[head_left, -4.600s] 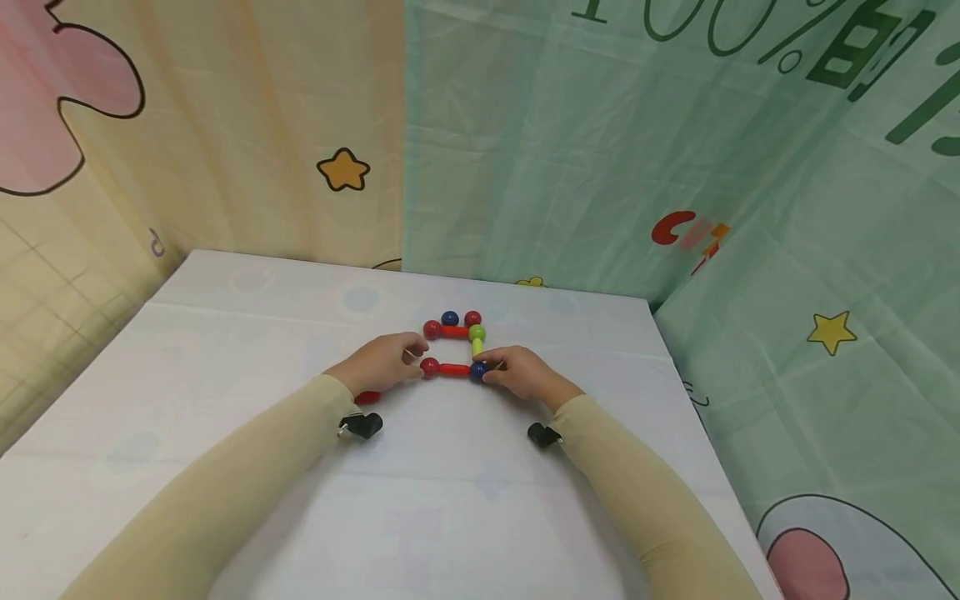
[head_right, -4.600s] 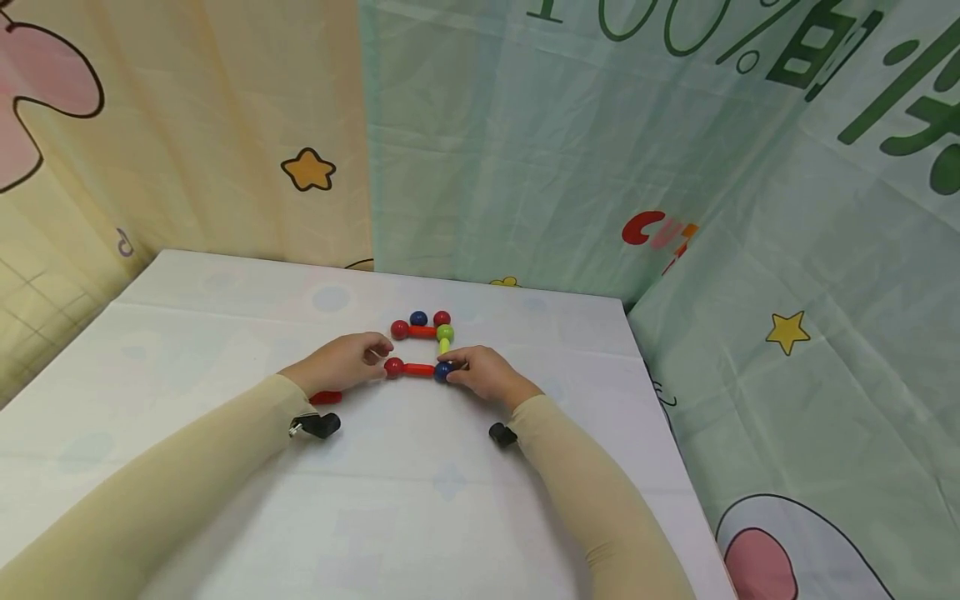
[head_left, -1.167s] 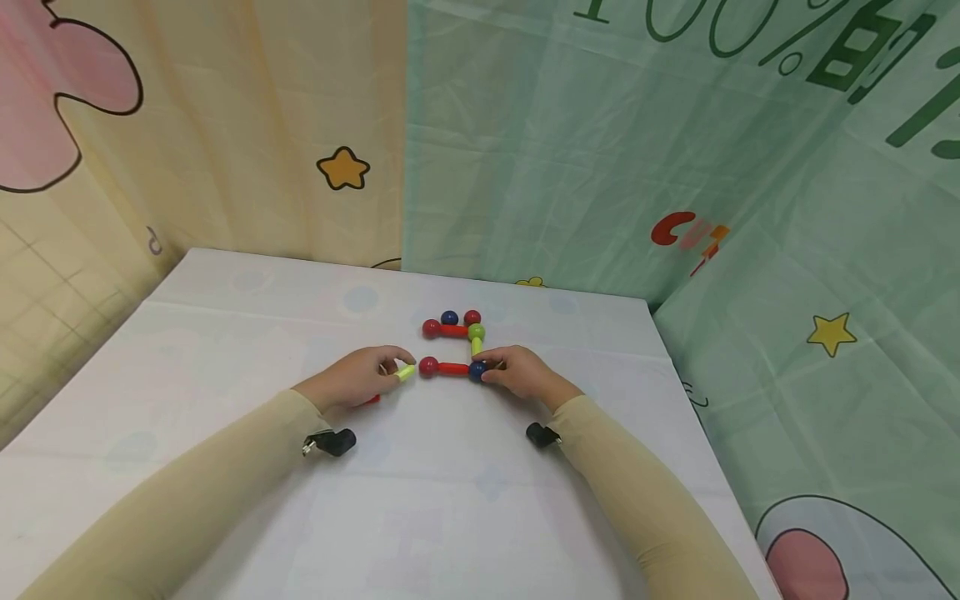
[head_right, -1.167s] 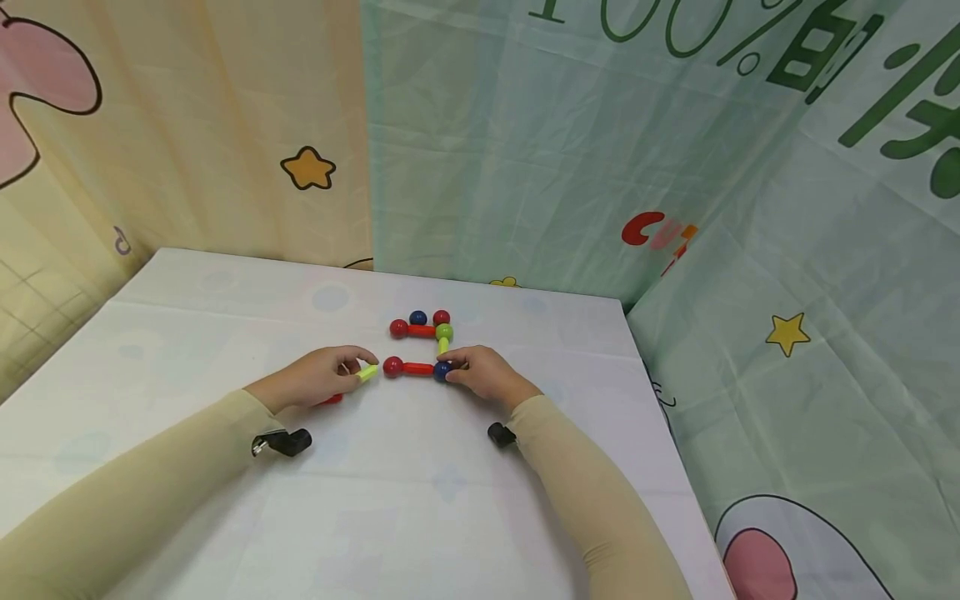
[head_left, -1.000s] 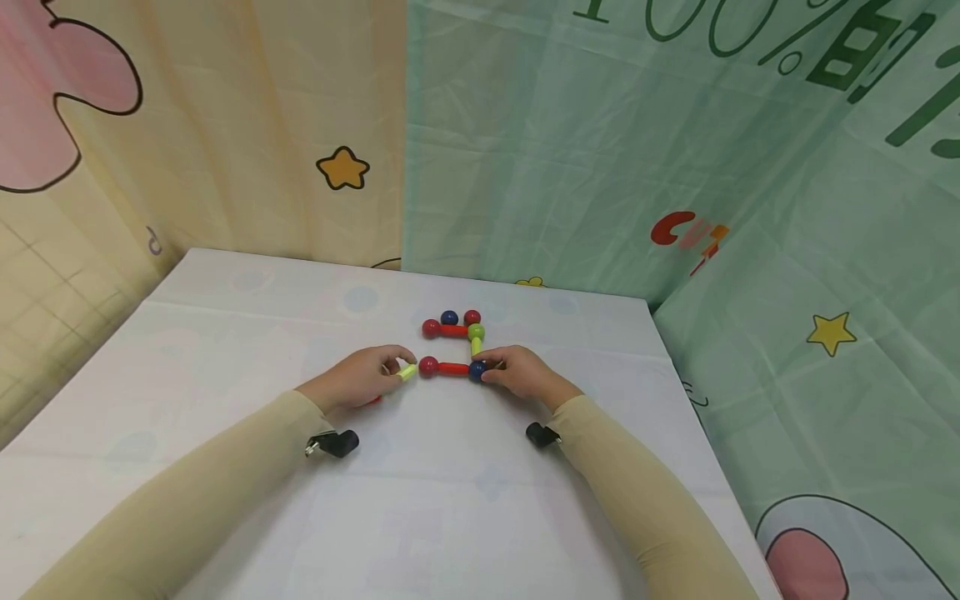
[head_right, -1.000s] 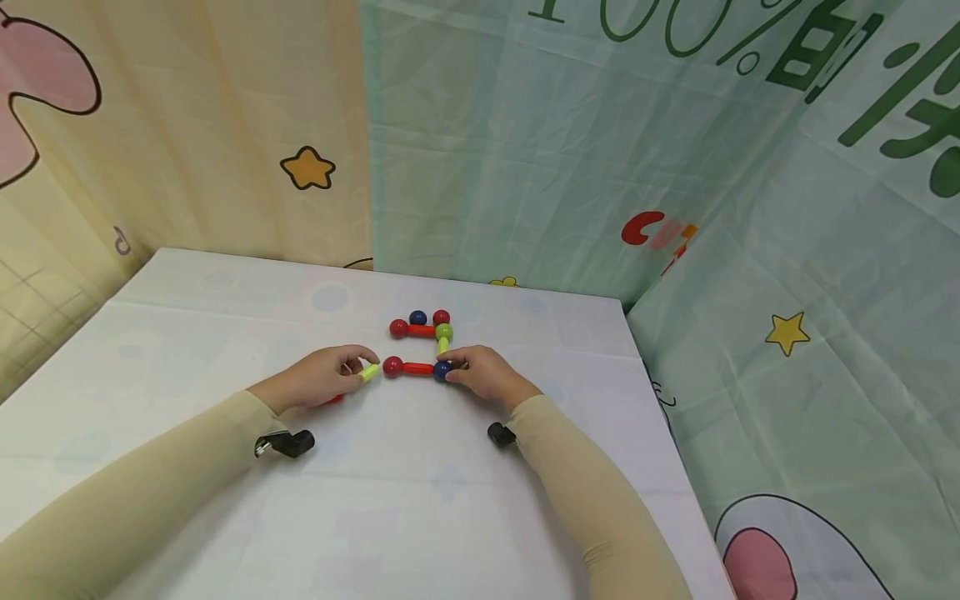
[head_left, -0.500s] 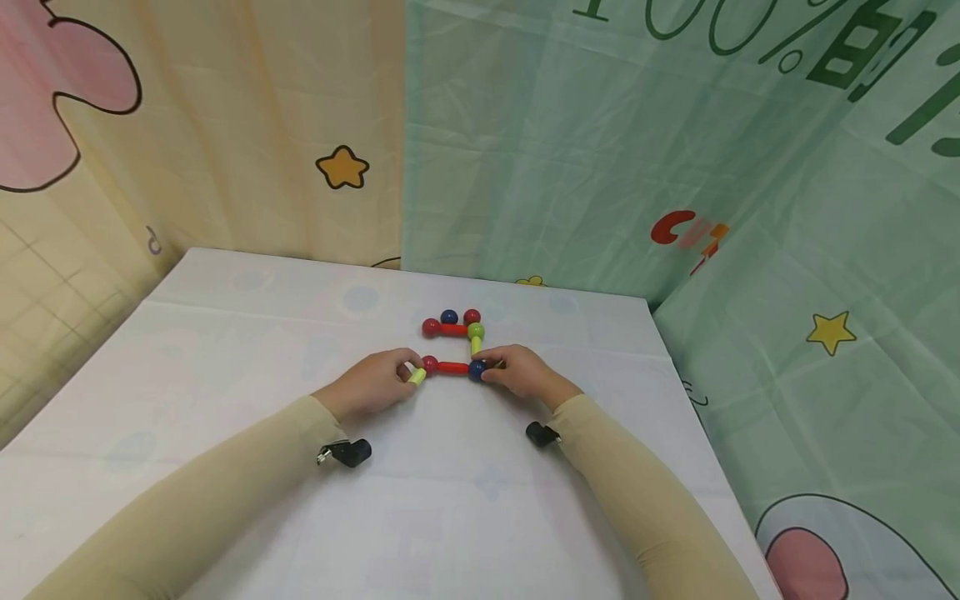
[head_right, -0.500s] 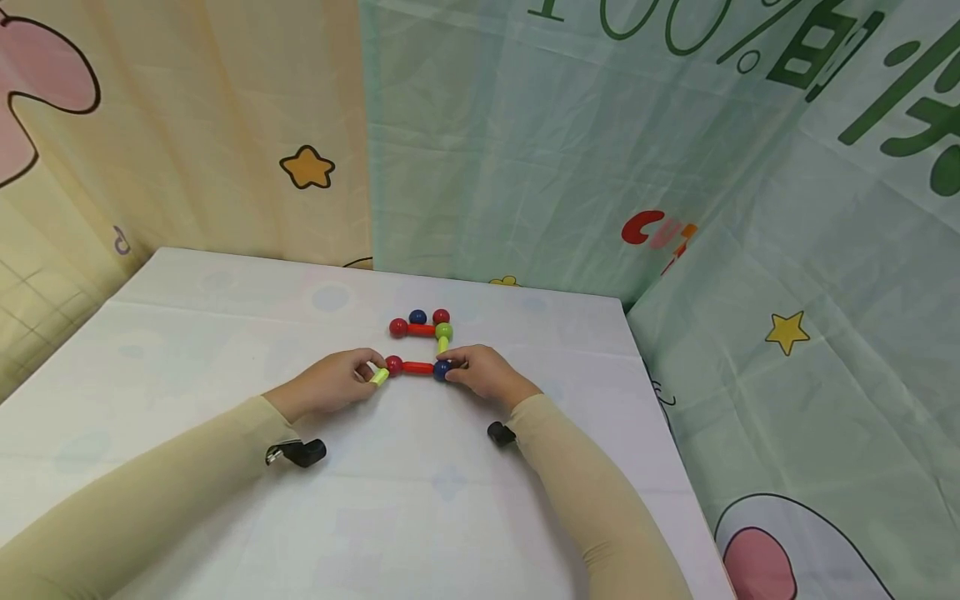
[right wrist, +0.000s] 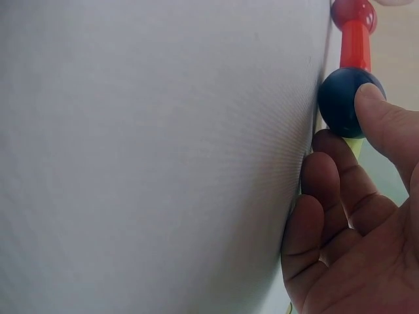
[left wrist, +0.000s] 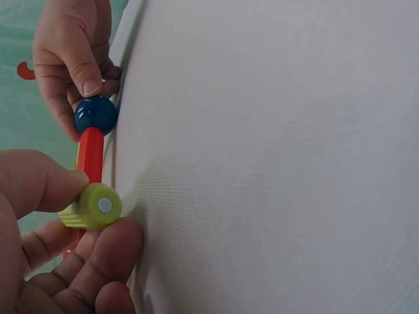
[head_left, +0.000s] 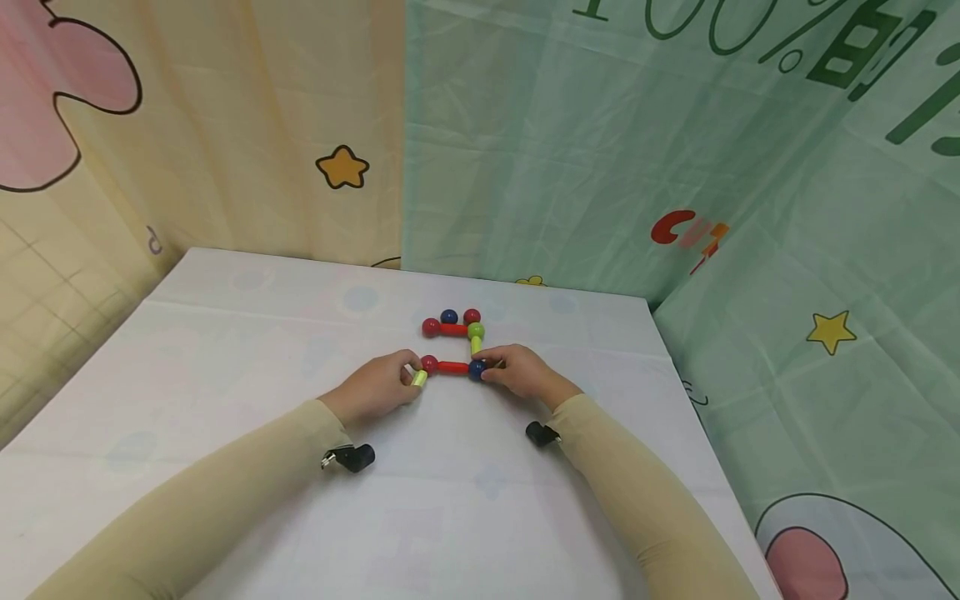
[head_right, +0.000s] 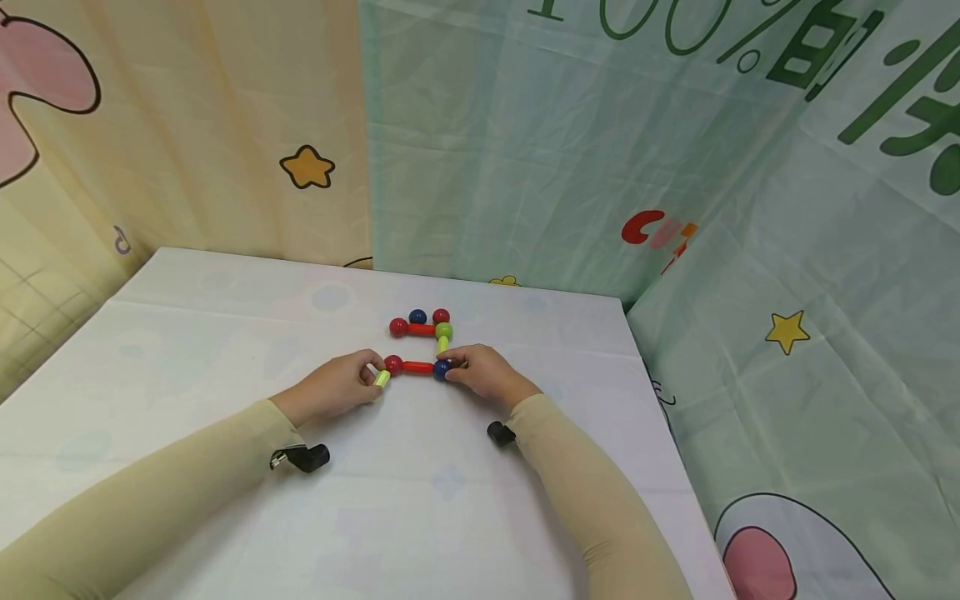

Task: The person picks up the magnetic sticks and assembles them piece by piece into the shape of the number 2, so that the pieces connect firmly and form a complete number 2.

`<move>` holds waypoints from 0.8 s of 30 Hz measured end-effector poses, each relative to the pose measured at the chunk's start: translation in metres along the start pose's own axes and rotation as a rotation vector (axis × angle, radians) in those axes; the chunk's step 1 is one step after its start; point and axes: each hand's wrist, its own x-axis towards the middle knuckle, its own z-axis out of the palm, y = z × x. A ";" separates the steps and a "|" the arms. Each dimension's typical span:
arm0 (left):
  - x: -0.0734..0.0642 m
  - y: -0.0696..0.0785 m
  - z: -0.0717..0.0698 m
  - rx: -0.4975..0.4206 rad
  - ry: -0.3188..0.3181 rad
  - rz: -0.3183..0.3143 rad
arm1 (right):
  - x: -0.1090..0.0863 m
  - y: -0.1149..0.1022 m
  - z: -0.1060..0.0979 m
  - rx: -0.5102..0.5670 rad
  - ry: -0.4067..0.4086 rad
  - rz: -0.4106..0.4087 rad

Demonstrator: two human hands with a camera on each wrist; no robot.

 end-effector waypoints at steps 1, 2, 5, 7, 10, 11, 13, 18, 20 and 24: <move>0.000 0.000 0.000 -0.001 0.001 -0.001 | 0.000 0.000 0.000 -0.001 0.000 0.001; 0.000 0.001 0.001 -0.004 0.002 -0.002 | 0.000 0.000 0.000 -0.001 0.001 0.001; -0.001 0.002 0.001 -0.008 0.002 -0.008 | 0.000 0.000 0.000 -0.003 0.001 0.002; -0.001 0.004 0.002 -0.009 0.002 -0.014 | 0.000 0.000 0.000 -0.002 0.002 0.002; -0.002 0.005 0.002 -0.003 0.001 -0.018 | 0.000 0.000 0.000 0.000 0.003 0.000; -0.002 0.006 0.002 -0.003 0.000 -0.019 | 0.000 0.000 0.000 -0.001 0.004 -0.002; -0.001 0.007 0.002 -0.004 -0.001 -0.024 | 0.000 0.000 0.000 -0.001 0.005 -0.002; 0.001 0.006 0.003 0.001 -0.001 -0.017 | 0.000 0.000 0.000 0.003 0.004 0.006; 0.002 0.006 0.004 0.007 0.000 -0.011 | 0.000 -0.001 0.001 0.003 0.004 0.009; 0.003 0.005 0.006 0.013 0.004 -0.018 | 0.000 -0.001 0.001 -0.004 0.006 0.009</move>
